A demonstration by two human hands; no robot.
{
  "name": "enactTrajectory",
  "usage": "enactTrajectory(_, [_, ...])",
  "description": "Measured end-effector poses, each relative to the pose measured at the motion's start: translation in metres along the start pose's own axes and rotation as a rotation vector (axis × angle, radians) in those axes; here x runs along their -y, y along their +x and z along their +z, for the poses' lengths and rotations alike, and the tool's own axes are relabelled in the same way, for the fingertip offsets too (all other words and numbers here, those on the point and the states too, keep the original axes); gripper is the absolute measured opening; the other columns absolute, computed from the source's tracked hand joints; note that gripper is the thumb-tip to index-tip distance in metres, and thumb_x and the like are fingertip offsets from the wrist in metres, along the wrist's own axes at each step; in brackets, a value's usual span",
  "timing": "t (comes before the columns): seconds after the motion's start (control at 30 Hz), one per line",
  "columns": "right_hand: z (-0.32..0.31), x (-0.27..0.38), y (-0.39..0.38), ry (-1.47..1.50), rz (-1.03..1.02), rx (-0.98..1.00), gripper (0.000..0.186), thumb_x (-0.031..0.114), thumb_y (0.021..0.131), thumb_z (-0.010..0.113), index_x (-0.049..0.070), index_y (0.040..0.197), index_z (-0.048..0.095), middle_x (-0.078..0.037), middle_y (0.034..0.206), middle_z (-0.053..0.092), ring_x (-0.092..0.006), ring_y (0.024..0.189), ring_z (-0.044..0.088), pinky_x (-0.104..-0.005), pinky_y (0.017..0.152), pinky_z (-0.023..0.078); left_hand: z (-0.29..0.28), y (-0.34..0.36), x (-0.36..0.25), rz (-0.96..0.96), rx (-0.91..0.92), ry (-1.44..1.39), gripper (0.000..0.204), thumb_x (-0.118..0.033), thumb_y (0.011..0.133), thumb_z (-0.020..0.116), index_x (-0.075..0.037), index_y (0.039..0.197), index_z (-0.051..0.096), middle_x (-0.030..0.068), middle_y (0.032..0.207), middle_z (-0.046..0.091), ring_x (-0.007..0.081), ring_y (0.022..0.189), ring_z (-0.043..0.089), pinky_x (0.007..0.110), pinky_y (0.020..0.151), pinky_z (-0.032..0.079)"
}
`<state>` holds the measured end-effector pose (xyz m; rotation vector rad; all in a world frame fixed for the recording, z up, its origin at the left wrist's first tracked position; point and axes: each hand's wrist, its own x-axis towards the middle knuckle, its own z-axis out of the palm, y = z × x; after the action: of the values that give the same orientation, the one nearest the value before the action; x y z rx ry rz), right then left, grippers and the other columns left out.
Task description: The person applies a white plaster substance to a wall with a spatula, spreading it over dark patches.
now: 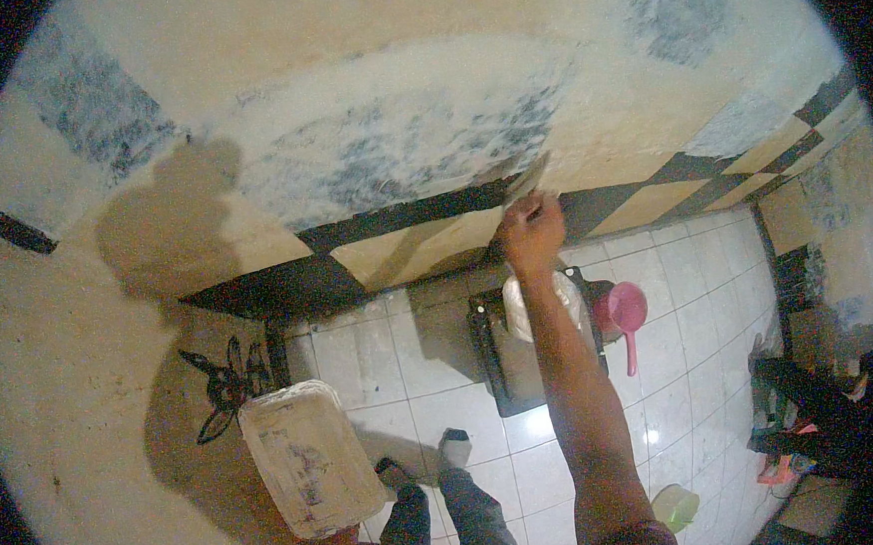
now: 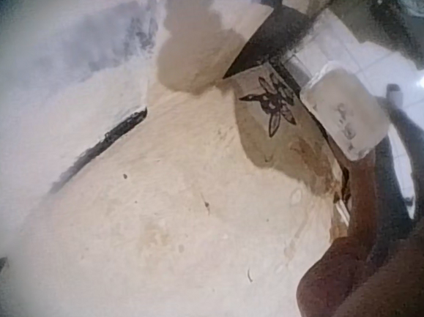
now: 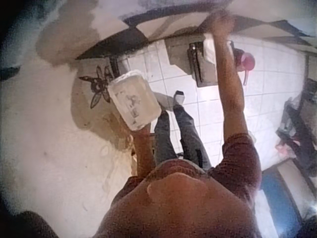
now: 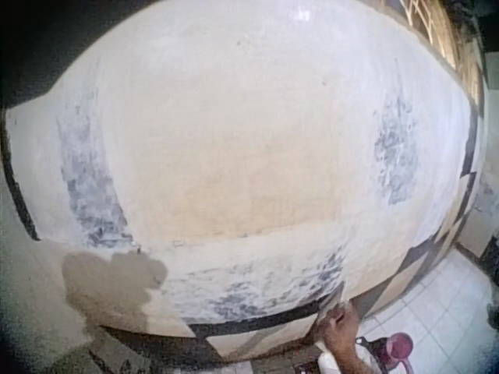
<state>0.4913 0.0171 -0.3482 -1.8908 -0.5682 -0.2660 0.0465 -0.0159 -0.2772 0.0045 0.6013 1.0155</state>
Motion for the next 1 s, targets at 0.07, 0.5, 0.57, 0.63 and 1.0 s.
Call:
enactTrajectory(0.07, [-0.012,-0.016,0.030,-0.068,0.017,-0.146,0.013,0.010,0.078,0.058,0.000,0.080,0.051,-0.017,0.074,0.055,-0.0328,0.068,0.056,-0.0417,0.066,0.046,-0.001,-0.002,0.000,0.005,-0.017,0.017,0.056,-0.044,0.093,0.048,-0.011,0.138,0.044,0.0115,0.134,0.053,0.0336,0.121,0.053,0.060,0.100,0.043])
enactTrajectory(0.5, [0.040,0.083,-0.016,0.008,-0.191,0.094,0.018,0.010,0.078,0.061,0.002,0.089,0.050,-0.022,0.079,0.055,-0.0449,0.076,0.057,-0.0463,0.069,0.046,-0.010,-0.001,0.010,-0.047,-0.010,0.065,0.060,-0.049,0.092,0.047,-0.015,0.140,0.043,0.0088,0.137,0.050,0.0341,0.125,0.049,0.060,0.102,0.041])
enactTrajectory(0.57, [0.040,0.098,-0.037,0.107,-0.098,0.171,0.016,0.010,0.079,0.060,0.002,0.088,0.049,-0.021,0.077,0.054,-0.0456,0.075,0.056,-0.0466,0.067,0.046,-0.004,0.000,0.011,-0.036,0.005,0.084,0.061,-0.049,0.091,0.048,-0.015,0.141,0.042,0.0092,0.138,0.049,0.0347,0.126,0.048,0.061,0.101,0.041])
enactTrajectory(0.63, [0.039,0.098,-0.041,0.068,-0.070,0.046,0.017,0.009,0.078,0.060,0.002,0.085,0.047,-0.019,0.075,0.053,-0.0432,0.073,0.058,-0.0454,0.067,0.046,0.006,-0.003,0.010,-0.021,0.008,0.117,0.061,-0.049,0.091,0.048,-0.015,0.141,0.042,0.0095,0.139,0.048,0.0351,0.126,0.048,0.063,0.101,0.041])
enactTrajectory(1.0, [0.054,0.146,-0.037,0.004,-0.196,0.259,0.015,0.011,0.082,0.064,0.002,0.089,0.055,-0.021,0.080,0.060,-0.0416,0.074,0.061,-0.0491,0.066,0.049,0.000,-0.003,0.004,-0.039,0.020,0.070,0.063,-0.051,0.091,0.049,-0.016,0.142,0.041,0.0096,0.140,0.048,0.0353,0.127,0.047,0.064,0.100,0.040])
